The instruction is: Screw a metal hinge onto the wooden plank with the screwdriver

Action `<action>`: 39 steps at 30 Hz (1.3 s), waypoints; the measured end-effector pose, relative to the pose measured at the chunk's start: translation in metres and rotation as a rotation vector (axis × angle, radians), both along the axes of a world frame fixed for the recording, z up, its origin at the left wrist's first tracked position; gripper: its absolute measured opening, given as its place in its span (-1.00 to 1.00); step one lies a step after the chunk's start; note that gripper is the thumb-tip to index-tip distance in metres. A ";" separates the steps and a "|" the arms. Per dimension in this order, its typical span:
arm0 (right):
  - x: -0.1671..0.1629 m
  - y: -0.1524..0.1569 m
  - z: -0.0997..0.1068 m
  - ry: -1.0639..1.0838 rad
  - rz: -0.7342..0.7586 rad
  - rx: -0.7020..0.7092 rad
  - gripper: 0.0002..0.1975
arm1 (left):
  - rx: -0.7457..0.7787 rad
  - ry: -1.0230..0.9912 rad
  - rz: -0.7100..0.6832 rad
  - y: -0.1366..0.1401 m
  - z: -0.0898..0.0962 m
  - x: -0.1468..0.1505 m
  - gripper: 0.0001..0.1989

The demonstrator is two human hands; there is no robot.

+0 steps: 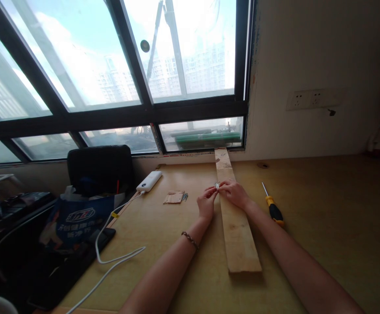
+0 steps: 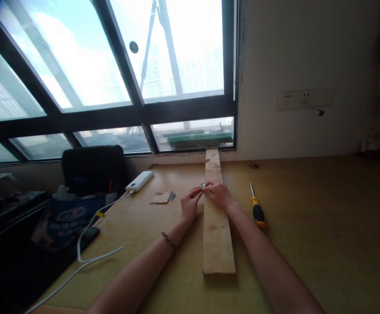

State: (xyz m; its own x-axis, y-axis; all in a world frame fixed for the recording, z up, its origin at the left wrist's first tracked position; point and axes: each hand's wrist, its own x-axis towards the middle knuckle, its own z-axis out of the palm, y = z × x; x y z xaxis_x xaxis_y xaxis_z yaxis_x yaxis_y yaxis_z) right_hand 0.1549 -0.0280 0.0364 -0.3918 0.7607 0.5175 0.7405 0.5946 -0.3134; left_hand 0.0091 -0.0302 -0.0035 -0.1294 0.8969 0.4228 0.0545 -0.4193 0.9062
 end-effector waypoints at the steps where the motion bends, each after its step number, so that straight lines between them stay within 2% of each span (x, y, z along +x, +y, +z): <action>1: 0.000 0.000 0.000 0.007 0.009 0.003 -0.74 | -0.026 -0.031 0.021 0.001 0.000 -0.001 -0.85; 6: 0.000 0.001 -0.002 0.027 0.007 0.020 -0.75 | -0.174 -0.178 0.113 0.008 -0.002 -0.006 -0.88; 11: 0.002 0.004 -0.007 0.074 0.005 0.052 -0.74 | -0.326 -0.472 0.004 0.014 -0.009 -0.008 -0.82; 16: 0.017 -0.006 -0.004 0.269 -0.034 0.119 -0.65 | -0.297 -0.571 0.013 0.012 -0.006 -0.023 -0.79; 20: 0.033 -0.036 0.002 0.376 -0.062 0.159 -0.66 | -0.243 -0.467 -0.010 -0.002 0.003 -0.042 -0.73; 24: 0.047 -0.070 -0.006 0.410 -0.143 0.143 -0.68 | -0.167 -0.285 0.028 -0.014 0.014 -0.065 -0.70; 28: 0.056 -0.086 -0.020 0.411 -0.244 0.107 -0.67 | -0.122 -0.234 0.163 -0.008 0.015 -0.100 -0.74; 31: 0.056 -0.090 -0.024 0.387 -0.269 0.090 -0.68 | -0.211 -0.331 0.294 0.007 0.006 -0.130 -0.82; 33: 0.054 -0.091 -0.024 0.351 -0.255 0.078 -0.68 | -0.280 -0.311 0.383 0.017 -0.001 -0.148 -0.86; 36: 0.051 -0.092 -0.022 0.305 -0.231 0.067 -0.68 | -0.331 -0.117 0.518 0.027 -0.009 -0.166 -0.87; 39: 0.049 -0.092 -0.022 0.290 -0.229 0.064 -0.68 | -0.303 0.116 0.623 0.032 -0.011 -0.173 -0.83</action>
State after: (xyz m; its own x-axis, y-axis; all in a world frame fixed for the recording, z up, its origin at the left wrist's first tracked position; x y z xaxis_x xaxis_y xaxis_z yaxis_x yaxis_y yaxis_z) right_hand 0.2038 -0.1202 0.0140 -0.0457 0.7743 0.6312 0.7426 0.4490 -0.4970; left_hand -0.1635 0.0015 -0.0146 -0.6262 0.7512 0.2085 0.3064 -0.0088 0.9519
